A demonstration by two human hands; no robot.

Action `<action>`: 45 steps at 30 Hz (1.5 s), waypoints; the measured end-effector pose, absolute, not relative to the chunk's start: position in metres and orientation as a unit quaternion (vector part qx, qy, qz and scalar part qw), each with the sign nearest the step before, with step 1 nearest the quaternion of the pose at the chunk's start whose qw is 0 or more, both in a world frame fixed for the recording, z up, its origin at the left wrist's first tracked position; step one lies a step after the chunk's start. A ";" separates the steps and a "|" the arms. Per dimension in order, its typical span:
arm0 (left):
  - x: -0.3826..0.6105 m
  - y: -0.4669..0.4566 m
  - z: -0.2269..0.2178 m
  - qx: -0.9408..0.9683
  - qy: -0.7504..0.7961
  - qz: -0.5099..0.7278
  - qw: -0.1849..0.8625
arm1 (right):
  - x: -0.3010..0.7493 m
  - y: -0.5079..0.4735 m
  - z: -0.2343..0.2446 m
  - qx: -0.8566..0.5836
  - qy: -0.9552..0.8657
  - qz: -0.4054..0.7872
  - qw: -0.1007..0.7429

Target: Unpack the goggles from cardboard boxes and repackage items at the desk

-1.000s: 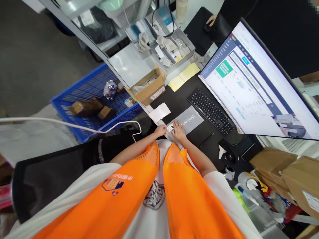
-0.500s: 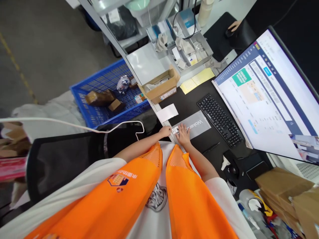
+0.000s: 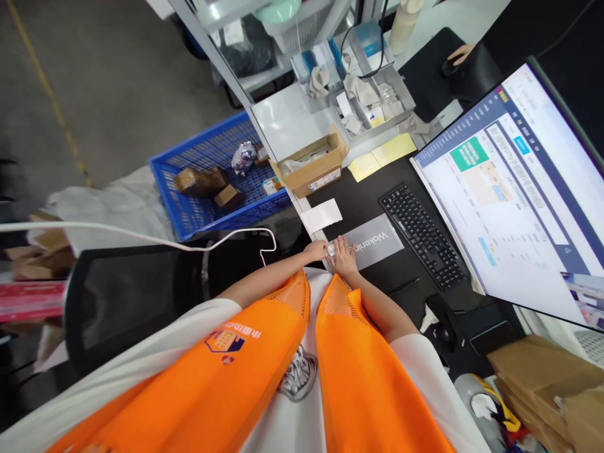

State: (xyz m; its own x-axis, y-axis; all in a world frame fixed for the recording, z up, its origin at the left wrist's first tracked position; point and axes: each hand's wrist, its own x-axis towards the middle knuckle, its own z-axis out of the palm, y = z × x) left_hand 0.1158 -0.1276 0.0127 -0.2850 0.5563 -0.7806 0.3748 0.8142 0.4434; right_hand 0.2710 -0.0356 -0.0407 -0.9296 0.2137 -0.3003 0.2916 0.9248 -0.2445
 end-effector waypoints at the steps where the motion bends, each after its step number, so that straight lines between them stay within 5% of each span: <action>1: 0.116 -0.127 0.012 0.293 0.797 0.082 0.521 | 0.272 -0.037 -0.041 0.124 0.972 -0.146 0.136; 15: 0.112 -0.134 0.017 0.266 0.822 0.074 0.497 | 0.279 -0.052 -0.028 0.084 0.972 -0.166 0.142; 29: 0.091 -0.200 0.036 0.211 0.851 0.202 0.437 | 0.279 -0.055 -0.026 0.101 0.973 -0.170 0.121; 45: 0.012 -0.147 0.032 0.397 0.860 0.152 0.283 | 0.253 -0.065 0.002 0.253 0.922 -0.271 0.109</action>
